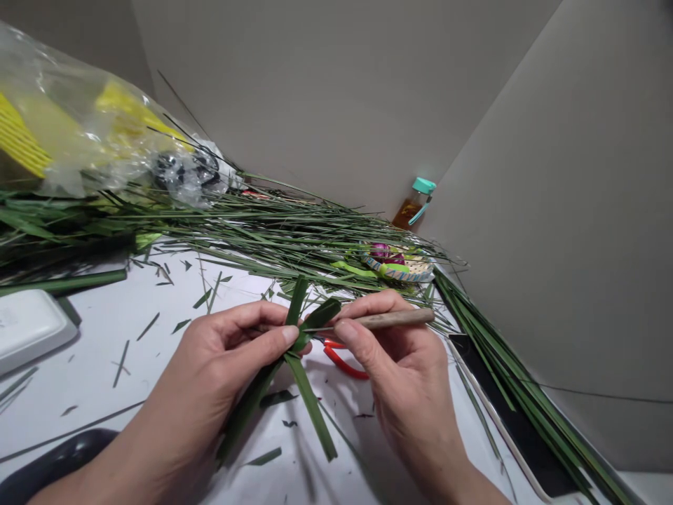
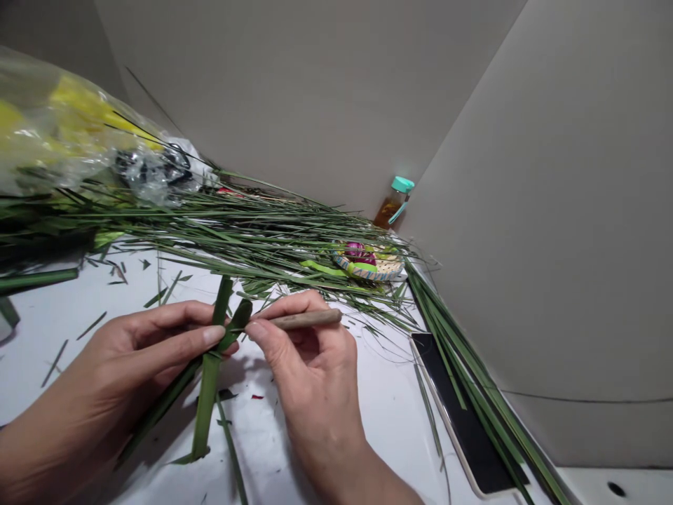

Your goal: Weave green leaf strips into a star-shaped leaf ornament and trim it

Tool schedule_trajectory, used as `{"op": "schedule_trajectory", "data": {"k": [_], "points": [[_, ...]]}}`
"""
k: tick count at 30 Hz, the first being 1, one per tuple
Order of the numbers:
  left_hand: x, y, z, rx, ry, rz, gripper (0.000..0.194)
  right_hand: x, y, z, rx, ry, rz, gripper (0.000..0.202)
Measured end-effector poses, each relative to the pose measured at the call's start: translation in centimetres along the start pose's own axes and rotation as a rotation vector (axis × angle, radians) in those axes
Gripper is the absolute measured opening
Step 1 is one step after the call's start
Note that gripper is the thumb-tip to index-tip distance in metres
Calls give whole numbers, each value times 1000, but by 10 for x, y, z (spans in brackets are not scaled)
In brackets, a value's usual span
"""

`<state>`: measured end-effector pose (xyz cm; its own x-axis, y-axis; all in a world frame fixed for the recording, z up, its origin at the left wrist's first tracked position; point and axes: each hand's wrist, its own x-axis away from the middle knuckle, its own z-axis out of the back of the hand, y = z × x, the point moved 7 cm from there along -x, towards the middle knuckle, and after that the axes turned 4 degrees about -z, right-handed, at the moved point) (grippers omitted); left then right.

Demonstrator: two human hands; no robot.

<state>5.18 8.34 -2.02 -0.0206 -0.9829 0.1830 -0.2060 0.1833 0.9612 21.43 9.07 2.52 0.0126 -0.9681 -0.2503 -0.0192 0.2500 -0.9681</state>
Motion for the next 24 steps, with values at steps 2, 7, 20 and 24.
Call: {"op": "schedule_trajectory", "data": {"k": [2, 7, 20, 24], "points": [[-1, -1, 0, 4, 8, 4, 13, 0, 0, 0, -1, -10, 0, 7], [-3, 1, -1, 16, 5, -1, 11, -1, -1, -1, 17, -11, 22, 7], [-4, -3, 5, -17, 54, 8, 13, 2, -3, -4, 83, -41, 29, 6], [-5, -2, 6, -11, 68, -4, 12, 1, -3, -7, 72, -59, 23, 5]]}}
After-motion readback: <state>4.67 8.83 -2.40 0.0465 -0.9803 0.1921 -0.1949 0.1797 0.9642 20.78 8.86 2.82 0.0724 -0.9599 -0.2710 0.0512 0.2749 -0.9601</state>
